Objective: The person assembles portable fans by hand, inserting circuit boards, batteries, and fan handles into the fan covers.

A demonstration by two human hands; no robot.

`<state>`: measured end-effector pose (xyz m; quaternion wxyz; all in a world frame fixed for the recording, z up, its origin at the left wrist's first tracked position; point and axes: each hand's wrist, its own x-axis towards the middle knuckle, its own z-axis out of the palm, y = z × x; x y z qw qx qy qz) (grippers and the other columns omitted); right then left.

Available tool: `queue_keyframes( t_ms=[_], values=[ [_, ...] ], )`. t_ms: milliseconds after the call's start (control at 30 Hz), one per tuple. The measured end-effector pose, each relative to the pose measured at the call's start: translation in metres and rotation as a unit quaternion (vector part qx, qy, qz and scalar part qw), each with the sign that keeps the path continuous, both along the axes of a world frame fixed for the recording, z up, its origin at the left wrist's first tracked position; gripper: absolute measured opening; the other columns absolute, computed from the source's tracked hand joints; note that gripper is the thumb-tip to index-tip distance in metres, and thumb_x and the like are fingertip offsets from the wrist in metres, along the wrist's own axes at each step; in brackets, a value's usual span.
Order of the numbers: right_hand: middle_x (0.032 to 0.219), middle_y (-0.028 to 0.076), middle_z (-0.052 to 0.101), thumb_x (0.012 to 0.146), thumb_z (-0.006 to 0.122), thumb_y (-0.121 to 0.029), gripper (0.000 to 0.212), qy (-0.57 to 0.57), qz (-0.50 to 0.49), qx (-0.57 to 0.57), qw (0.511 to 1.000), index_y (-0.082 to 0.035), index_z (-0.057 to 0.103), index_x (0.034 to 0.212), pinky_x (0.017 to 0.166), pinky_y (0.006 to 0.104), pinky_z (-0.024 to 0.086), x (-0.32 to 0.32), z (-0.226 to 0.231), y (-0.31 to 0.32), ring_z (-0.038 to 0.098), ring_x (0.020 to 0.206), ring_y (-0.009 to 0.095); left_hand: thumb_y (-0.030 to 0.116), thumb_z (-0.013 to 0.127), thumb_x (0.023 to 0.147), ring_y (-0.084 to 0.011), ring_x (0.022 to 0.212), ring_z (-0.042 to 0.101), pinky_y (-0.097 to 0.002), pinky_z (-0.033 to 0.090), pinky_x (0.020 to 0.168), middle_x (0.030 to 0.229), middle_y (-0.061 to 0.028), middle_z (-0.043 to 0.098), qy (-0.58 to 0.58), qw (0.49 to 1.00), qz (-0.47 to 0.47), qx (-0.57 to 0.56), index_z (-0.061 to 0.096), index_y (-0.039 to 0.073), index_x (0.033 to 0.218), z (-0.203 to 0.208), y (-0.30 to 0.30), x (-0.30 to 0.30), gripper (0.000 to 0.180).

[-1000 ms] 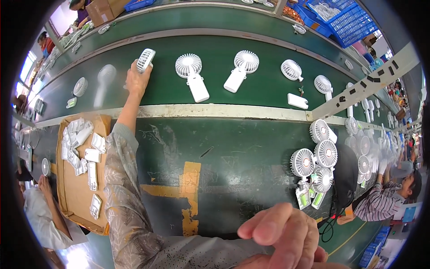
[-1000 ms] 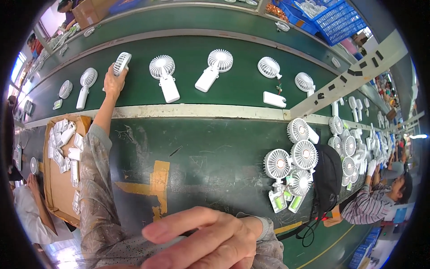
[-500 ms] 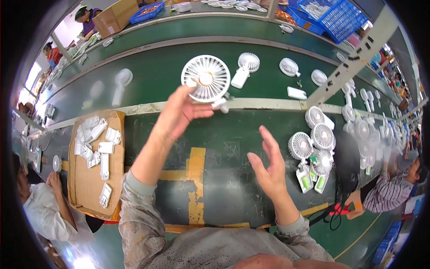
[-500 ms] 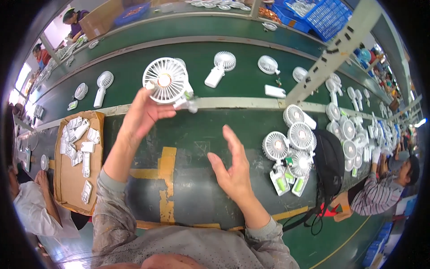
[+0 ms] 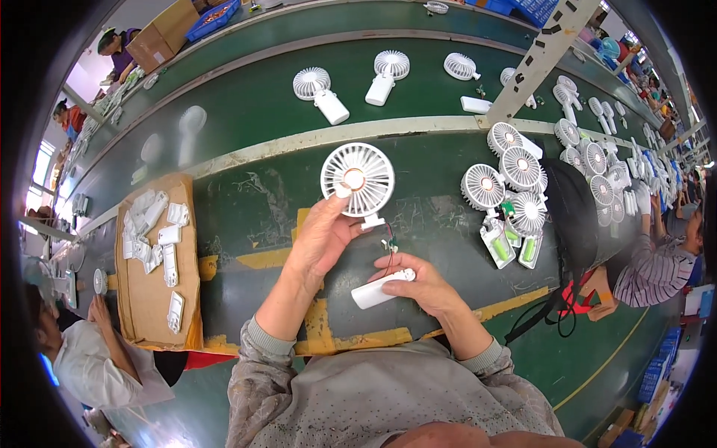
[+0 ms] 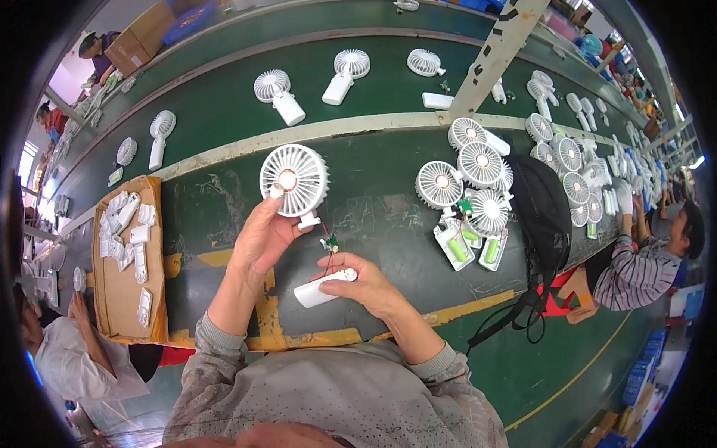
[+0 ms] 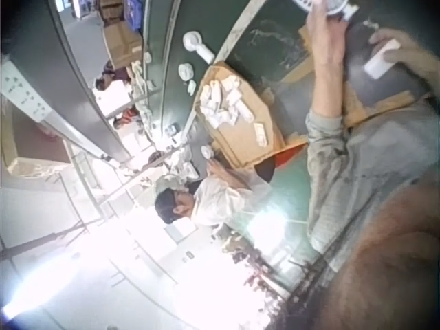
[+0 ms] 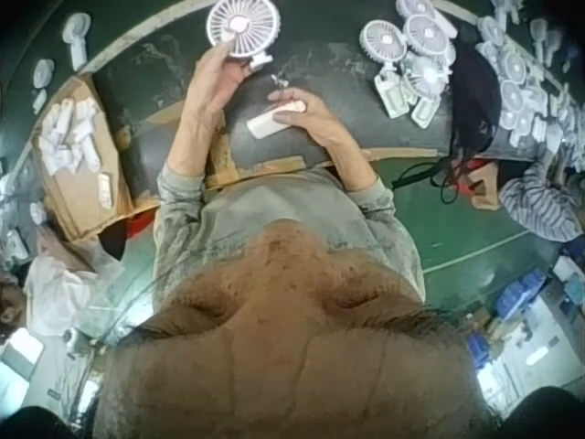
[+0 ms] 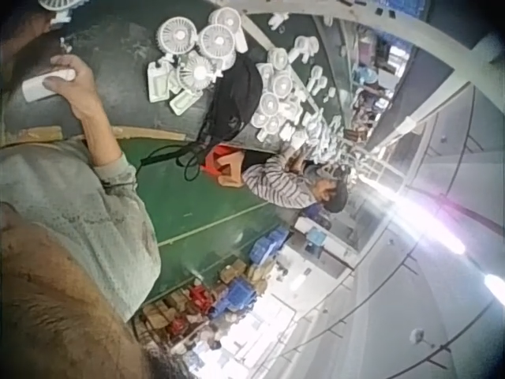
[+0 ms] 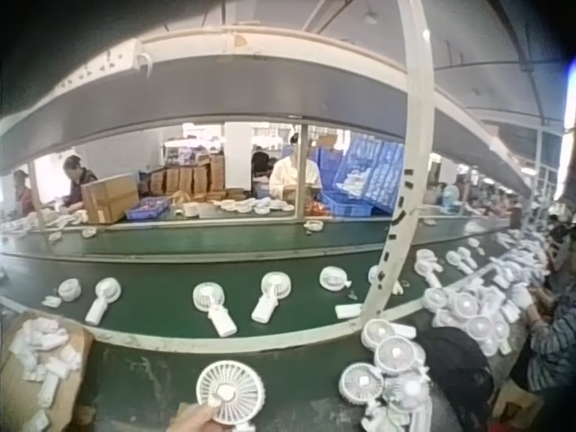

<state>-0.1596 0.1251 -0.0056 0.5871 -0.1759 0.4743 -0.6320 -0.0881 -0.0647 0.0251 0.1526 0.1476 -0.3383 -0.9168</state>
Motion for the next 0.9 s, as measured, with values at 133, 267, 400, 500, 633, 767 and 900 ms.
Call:
queue_keyframes(
  t_ms=[133,267,400,500,633,767,900],
  values=[
    [0.096,0.009,0.061,0.081,0.066,-0.012,0.041,-0.266,-0.108,-0.038,0.957,-0.001,0.05,0.117,0.086,0.0398,0.049,0.006,-0.02,0.011,0.061,0.092,0.02,0.032,0.054,0.09,-0.0299,0.107,0.055,-0.0464,0.045,0.092,0.116,-0.0146,0.056,0.015,0.998,0.011,0.053,0.045,0.003,0.123,-0.006,0.006,0.019,0.045],
    [0.085,0.002,0.056,0.083,0.066,-0.018,0.042,-0.29,-0.104,0.016,0.951,-0.002,0.05,0.118,0.076,0.0362,0.052,0.014,-0.005,0.008,0.056,0.074,0.011,0.035,0.048,0.091,-0.035,0.107,0.054,-0.0521,0.042,0.093,0.12,-0.0172,0.053,0.04,0.994,0.026,0.095,0.038,0.004,0.129,0.001,0.02,0.027,0.05],
    [0.084,0.002,0.053,0.084,0.064,-0.02,0.045,-0.202,-0.037,0.002,0.979,-0.001,0.046,0.121,0.063,0.0314,0.051,0.018,-0.001,0.015,0.047,0.062,0.009,0.036,0.045,0.091,-0.0324,0.1,0.058,-0.0585,0.042,0.092,0.115,-0.0177,0.055,0.089,0.984,0.009,0.154,0.039,0.004,0.128,-0.004,0.026,0.036,0.05],
    [0.088,0.004,0.056,0.085,0.061,-0.022,0.042,-0.244,-0.049,-0.025,0.968,-0.001,0.048,0.119,0.066,0.0329,0.053,0.016,-0.005,0.016,0.053,0.066,0.011,0.036,0.045,0.091,-0.0307,0.094,0.06,-0.0602,0.042,0.09,0.113,-0.0176,0.056,0.125,0.979,-0.015,0.16,0.039,0.003,0.128,-0.003,0.032,0.041,0.049],
    [0.099,0.012,0.059,0.09,0.054,-0.034,0.043,-0.228,-0.058,-0.012,0.972,0.0,0.051,0.115,0.079,0.0409,0.054,0.018,0.0,0.017,0.063,0.081,0.019,0.037,0.043,0.092,-0.0305,0.092,0.061,-0.0582,0.045,0.088,0.113,-0.018,0.056,0.114,0.982,-0.018,0.148,0.037,0.002,0.129,0.005,0.04,0.049,0.051],
    [0.09,0.011,0.061,0.093,0.048,-0.037,0.042,-0.148,-0.061,0.065,0.985,0.001,0.052,0.11,0.073,0.0374,0.056,0.022,0.001,0.011,0.062,0.076,0.017,0.038,0.044,0.092,-0.0293,0.093,0.062,-0.0436,0.051,0.08,0.113,-0.0201,0.055,0.055,0.995,-0.067,0.057,0.038,-0.001,0.126,0.008,0.061,0.058,0.052],
    [0.088,0.006,0.06,0.091,0.053,-0.018,0.023,-0.069,-0.03,0.047,0.996,0.0,0.055,0.105,0.062,0.0256,0.054,0.022,0.011,0.014,0.059,0.071,0.011,0.027,0.055,0.091,-0.0157,0.102,0.054,-0.03,0.045,0.084,0.117,-0.0099,0.054,-0.041,0.987,0.022,-0.152,0.042,-0.001,0.123,0.005,0.072,0.065,0.044]
  ],
)
